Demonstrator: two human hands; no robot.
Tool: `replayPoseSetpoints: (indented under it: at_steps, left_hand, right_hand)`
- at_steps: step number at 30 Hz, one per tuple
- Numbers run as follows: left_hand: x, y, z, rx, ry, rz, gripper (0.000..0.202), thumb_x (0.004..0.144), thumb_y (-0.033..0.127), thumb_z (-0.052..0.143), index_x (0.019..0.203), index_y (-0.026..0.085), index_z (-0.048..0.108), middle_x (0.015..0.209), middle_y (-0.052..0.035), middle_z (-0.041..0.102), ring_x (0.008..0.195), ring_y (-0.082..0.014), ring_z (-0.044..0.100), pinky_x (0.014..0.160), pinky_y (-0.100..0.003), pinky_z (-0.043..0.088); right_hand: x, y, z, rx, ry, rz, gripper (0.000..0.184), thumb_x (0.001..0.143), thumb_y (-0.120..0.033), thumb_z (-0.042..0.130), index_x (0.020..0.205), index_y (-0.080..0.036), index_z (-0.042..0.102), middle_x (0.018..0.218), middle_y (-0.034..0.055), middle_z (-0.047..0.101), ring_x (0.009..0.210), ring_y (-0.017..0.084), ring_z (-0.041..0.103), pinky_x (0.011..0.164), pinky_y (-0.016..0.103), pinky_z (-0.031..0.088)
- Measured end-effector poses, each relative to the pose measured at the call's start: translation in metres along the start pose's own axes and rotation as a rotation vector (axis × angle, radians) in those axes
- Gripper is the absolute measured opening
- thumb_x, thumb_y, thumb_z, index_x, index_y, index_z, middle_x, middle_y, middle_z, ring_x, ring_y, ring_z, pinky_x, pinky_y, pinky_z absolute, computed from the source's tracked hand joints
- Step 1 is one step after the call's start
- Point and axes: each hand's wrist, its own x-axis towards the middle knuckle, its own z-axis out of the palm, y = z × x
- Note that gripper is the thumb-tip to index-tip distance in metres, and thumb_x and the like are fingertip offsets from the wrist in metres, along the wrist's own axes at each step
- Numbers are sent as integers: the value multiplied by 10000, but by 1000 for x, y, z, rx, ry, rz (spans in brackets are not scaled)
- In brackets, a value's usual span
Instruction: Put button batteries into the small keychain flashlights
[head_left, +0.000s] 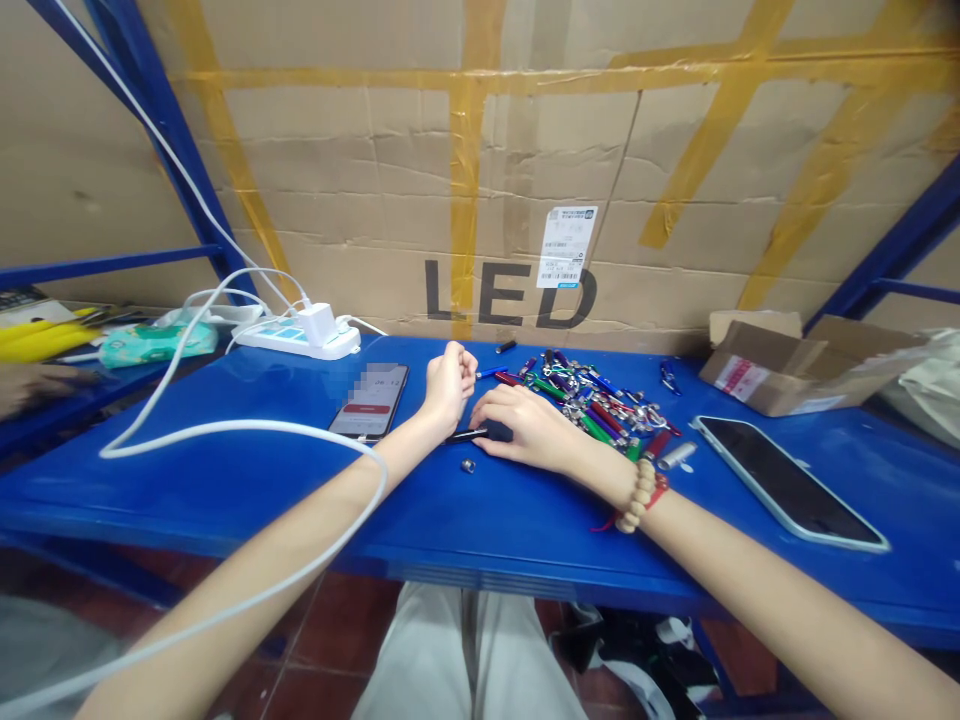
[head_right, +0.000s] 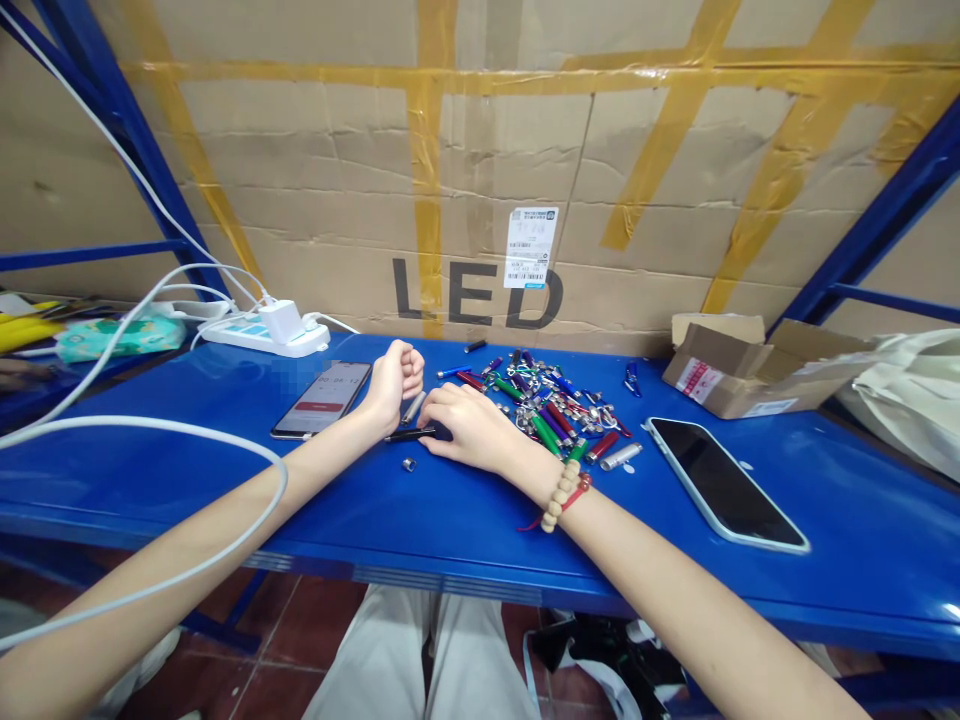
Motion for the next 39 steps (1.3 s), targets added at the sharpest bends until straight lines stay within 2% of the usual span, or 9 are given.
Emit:
replayPoseSetpoints:
  at_steps: [8,10,13,16,19,21,23,31,39]
  left_hand:
    - [6,-5,-4,227,23,57,348,793,189,298,446,181,335,369,62,236,319,-55,210,353,-175,175]
    - [12,-7,-8,345,42,95,340,793,220,318,460,181,366,382,50,289,339,-67,268,381,-182,231]
    - [20,-10,-17,581,59,163,284,777,243,380,514,176,466,470,11,464,455,-102,435,499,-199,346]
    - [24,-8,-25,842,56,209,153,734,262,483,601,195,518,611,-16,578,680,-173,555,671,-255,403]
    - [25,-8,-30,1077,35,225,111,658,277,596,641,207,511,681,-50,615,877,-268,565,782,-332,395]
    - [23,-10,-32,1196,-12,220,145,630,285,624,632,207,502,693,-72,627,904,-311,566,794,-371,392]
    - [22,-14,-32,1282,-72,210,139,626,285,622,640,207,507,721,-81,640,864,-314,586,769,-374,404]
    - [21,-21,-29,1408,-235,242,132,647,179,559,774,209,542,735,-47,645,787,-249,610,674,-301,416]
    - [18,-18,-26,1336,-267,270,115,704,182,570,816,209,562,705,-32,628,745,-221,596,663,-286,401]
  right_hand:
    - [0,4,-5,-97,52,-48,134,853,-238,514,906,-156,606,839,54,646,779,163,573,733,281,418]
    - [-1,6,-8,-136,104,-51,157,862,-255,495,908,-158,609,830,54,640,778,159,574,722,267,423]
    - [-3,8,-13,-180,188,-33,176,869,-249,462,914,-168,612,814,47,631,749,144,569,690,243,422]
    - [-5,11,-17,-239,237,49,194,863,-227,438,914,-189,621,822,38,630,732,131,566,626,223,402]
    - [-7,19,-21,-278,302,206,191,845,-237,462,921,-213,635,800,14,624,714,115,565,552,209,357]
    - [-10,28,-24,-283,340,306,169,821,-242,495,901,-224,642,761,-4,613,701,105,562,527,204,331]
    - [-14,38,-26,-285,353,399,155,790,-224,518,876,-229,647,738,-15,605,704,103,562,521,202,316]
    - [-27,64,-28,-297,283,681,152,745,-226,530,842,-234,648,741,-15,622,712,134,570,505,220,269]
    - [-25,61,-28,-303,233,711,159,726,-193,509,814,-234,634,744,-10,631,701,142,567,495,228,257]
